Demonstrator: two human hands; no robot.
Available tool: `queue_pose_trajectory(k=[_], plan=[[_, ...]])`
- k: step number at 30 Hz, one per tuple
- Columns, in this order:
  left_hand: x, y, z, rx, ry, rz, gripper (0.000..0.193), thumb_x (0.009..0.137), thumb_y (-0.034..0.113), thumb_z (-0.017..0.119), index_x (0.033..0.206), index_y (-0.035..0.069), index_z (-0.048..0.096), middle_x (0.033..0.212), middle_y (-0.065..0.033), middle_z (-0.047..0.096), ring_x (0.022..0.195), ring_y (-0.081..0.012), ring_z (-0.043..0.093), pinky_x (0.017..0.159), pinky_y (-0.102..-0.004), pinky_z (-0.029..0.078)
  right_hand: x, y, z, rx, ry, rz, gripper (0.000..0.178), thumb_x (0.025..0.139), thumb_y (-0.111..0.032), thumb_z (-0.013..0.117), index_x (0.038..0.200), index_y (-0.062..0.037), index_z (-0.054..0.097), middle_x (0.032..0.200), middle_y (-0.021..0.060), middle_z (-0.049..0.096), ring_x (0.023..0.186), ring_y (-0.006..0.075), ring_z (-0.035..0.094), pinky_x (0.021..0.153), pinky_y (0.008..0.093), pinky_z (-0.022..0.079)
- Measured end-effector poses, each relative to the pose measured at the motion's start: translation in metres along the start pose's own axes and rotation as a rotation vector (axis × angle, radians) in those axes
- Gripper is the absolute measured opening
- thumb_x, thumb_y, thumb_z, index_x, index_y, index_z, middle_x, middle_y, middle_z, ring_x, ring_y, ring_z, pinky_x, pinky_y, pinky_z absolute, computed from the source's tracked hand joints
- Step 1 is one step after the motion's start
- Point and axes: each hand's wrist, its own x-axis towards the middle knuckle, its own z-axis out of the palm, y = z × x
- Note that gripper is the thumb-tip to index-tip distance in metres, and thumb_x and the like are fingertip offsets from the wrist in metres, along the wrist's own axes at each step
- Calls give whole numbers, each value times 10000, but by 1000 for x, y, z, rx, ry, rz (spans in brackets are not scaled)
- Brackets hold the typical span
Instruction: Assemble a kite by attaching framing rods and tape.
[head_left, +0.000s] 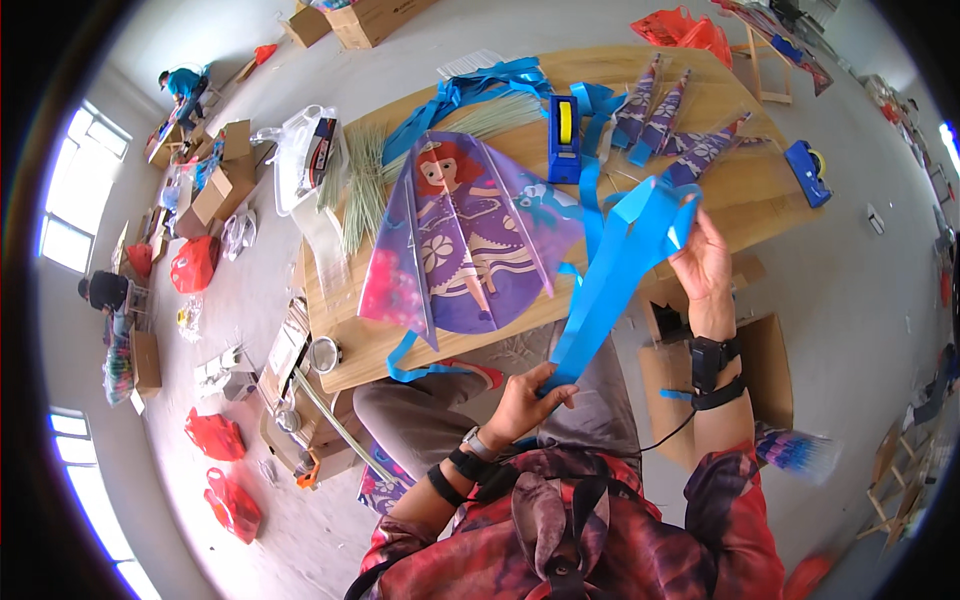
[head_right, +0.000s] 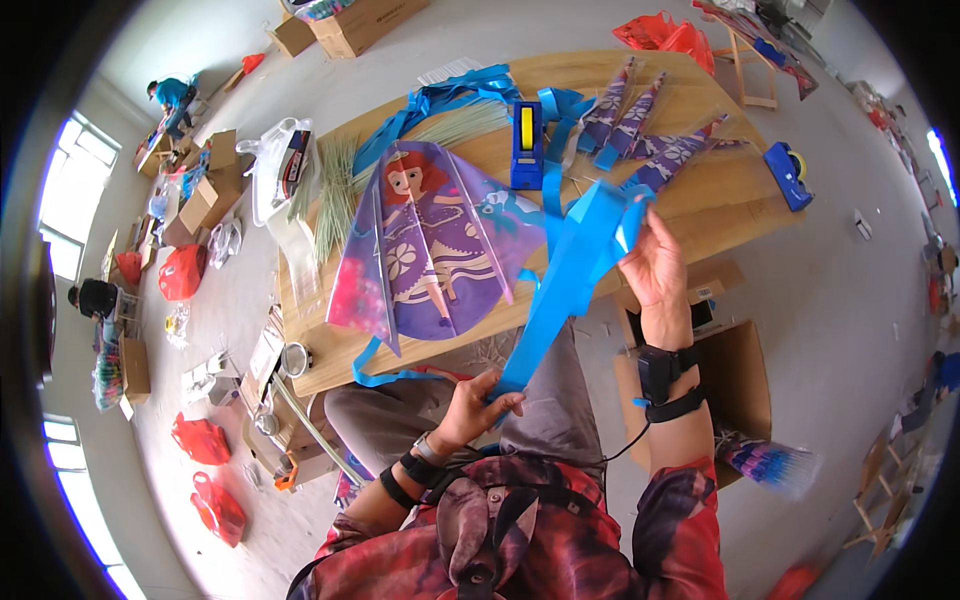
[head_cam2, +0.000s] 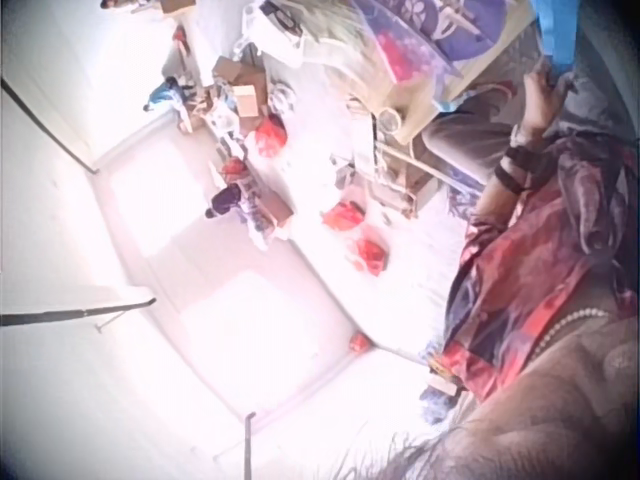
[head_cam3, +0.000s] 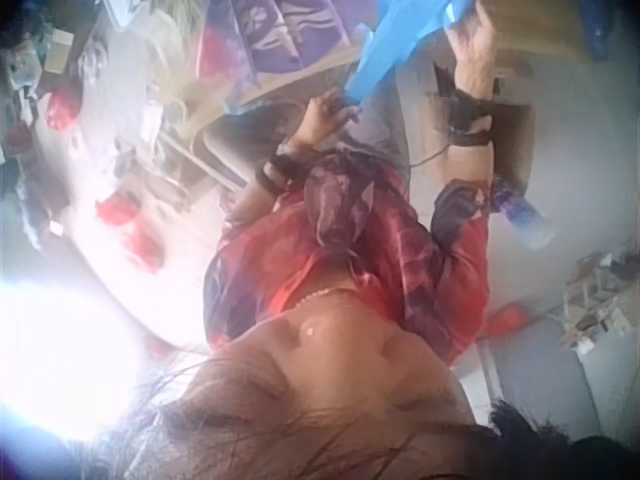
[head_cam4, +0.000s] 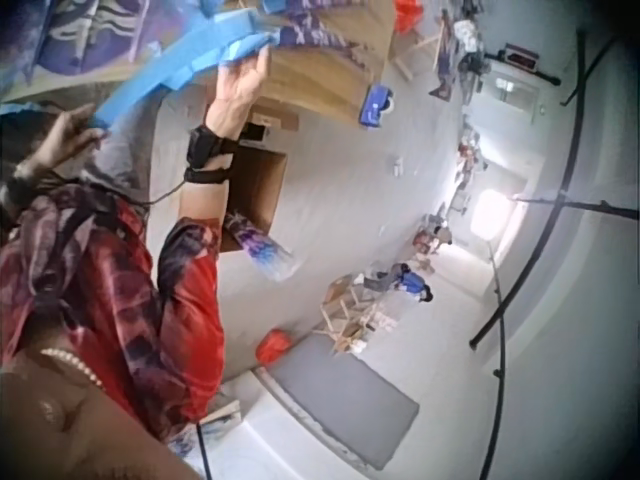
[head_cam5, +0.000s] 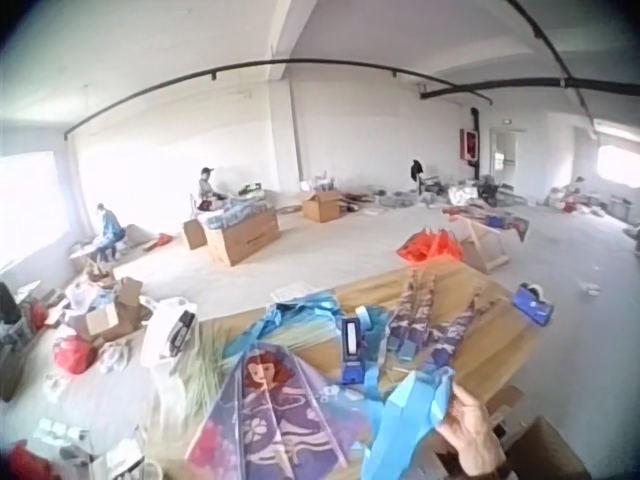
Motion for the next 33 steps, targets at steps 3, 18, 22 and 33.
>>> queue_pose_trajectory(k=[3, 18, 22, 33], plan=[[-3, -6, -2, -23, 27, 67, 224, 1002, 177, 684, 1122, -7, 642, 794, -18, 725, 615, -39, 559, 532, -229, 438, -11, -4, 4, -65, -36, -90, 256, 1066, -204, 539, 1258, -63, 633, 1275, 153, 651, 1179, 263, 630, 1026, 453, 537], [31, 10, 7, -690, 130, -55, 266, 1089, 248, 522, 1180, 16, 614, 1003, -78, 725, 646, -103, 638, 640, -253, 554, -139, 104, 16, -709, 485, 241, 307, 1060, -210, 546, 1260, 10, 620, 1174, 132, 698, 1034, 226, 694, 856, 360, 573], [30, 8, 13, -682, 3, -37, 253, 1079, 217, 545, 1171, -5, 625, 898, -44, 663, 646, -124, 660, 629, -266, 570, -153, 138, -8, -711, 460, 286, 223, 1021, -187, 633, 1141, -11, 700, 1135, 37, 679, 976, 108, 634, 850, 271, 495], [7, -13, -3, -415, 149, -102, 233, 1052, 197, 608, 1109, -10, 699, 818, 33, 627, 728, -29, 550, 622, -225, 469, -150, 168, -3, -810, 319, 327, 375, 1067, -334, 555, 1294, -42, 619, 1247, 33, 620, 1090, 132, 594, 966, 332, 454]])
